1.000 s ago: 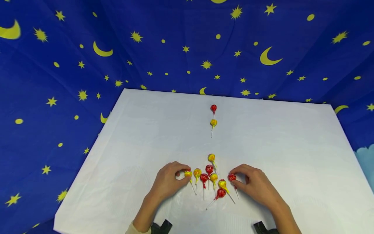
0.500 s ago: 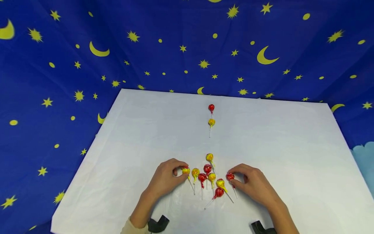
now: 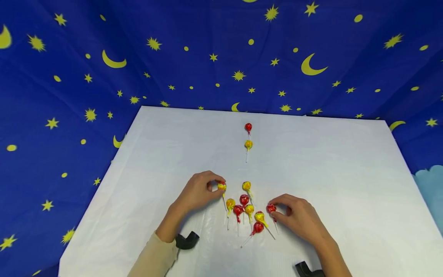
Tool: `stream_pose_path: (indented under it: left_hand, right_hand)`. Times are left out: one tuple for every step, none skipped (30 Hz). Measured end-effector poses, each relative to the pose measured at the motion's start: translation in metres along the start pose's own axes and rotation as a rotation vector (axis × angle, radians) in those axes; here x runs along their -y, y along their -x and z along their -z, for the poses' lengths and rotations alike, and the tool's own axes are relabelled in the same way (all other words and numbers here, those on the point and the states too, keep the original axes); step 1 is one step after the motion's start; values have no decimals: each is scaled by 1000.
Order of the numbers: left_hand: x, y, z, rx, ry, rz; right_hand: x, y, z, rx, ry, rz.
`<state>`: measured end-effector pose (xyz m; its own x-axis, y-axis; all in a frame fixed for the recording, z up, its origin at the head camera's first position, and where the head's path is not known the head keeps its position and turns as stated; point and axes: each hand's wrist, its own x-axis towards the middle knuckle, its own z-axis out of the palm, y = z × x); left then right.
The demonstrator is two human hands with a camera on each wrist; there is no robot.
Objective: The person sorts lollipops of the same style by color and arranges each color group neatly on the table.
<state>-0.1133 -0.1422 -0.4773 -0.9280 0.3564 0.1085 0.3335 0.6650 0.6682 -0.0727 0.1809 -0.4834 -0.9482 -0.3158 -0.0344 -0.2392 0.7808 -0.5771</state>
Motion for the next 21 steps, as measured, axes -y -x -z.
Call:
stream_pose_path:
  left_hand:
    - [1, -4, 1, 6, -1, -4]
    - [2, -7, 2, 12, -10, -11]
    - [2, -11, 3, 16, -17, -16]
    - [2, -15, 4, 22, -21, -21]
    - [2, -18, 5, 27, -26, -24]
    - [2, -22, 6, 34, -32, -23]
    - [2, -25, 6, 39, -37, -18]
    - [1, -28, 7, 44, -41, -10]
    - [0, -31, 8, 49, -45, 0]
    - [0, -34, 8, 54, -52, 11]
    - [0, -38, 8, 59, -60, 20]
    - [0, -41, 8, 63, -67, 27]
    - [1, -44, 8, 66, -72, 32]
    - [2, -48, 7, 70, -76, 35]
    - [2, -51, 7, 74, -77, 34]
    - [3, -55, 6, 78, -80, 36]
    - [4, -58, 6, 84, -81, 37]
    - [5, -61, 6, 90, -74, 41]
    - [5, -63, 5, 95, -70, 46]
    - [6, -66, 6, 100, -68, 54]
    - [6, -68, 6, 104, -66, 62]
  right_hand:
    - [0, 0, 0, 2, -3, -1]
    - [0, 0, 0, 5, -3, -3]
    - [0, 1, 0, 5, -4, -4]
    - [0, 1, 0, 4, -6, -6]
    - [0, 1, 0, 2, -7, -7]
    - [0, 1, 0, -1, -8, -9]
    - [0, 1, 0, -3, -11, -10]
    - [0, 1, 0, -5, -12, -9]
    - [0, 1, 0, -7, -15, -9]
    - [0, 1, 0, -8, -17, -8]
    - [0, 1, 0, -8, -17, -8]
    - [0, 1, 0, -8, -18, -10]
    - [0, 1, 0, -6, -19, -13]
    - [0, 1, 0, -7, -18, -15]
    - [0, 2, 0, -6, -18, -19]
    - [0, 2, 0, -5, -18, -22]
    - [0, 2, 0, -3, -20, -26]
    - [0, 2, 0, -3, -23, -28]
    - [0, 2, -1, -2, -28, -28]
    - [0, 2, -1, -1, -33, -28]
    - [0, 1, -1, -1, -36, -27]
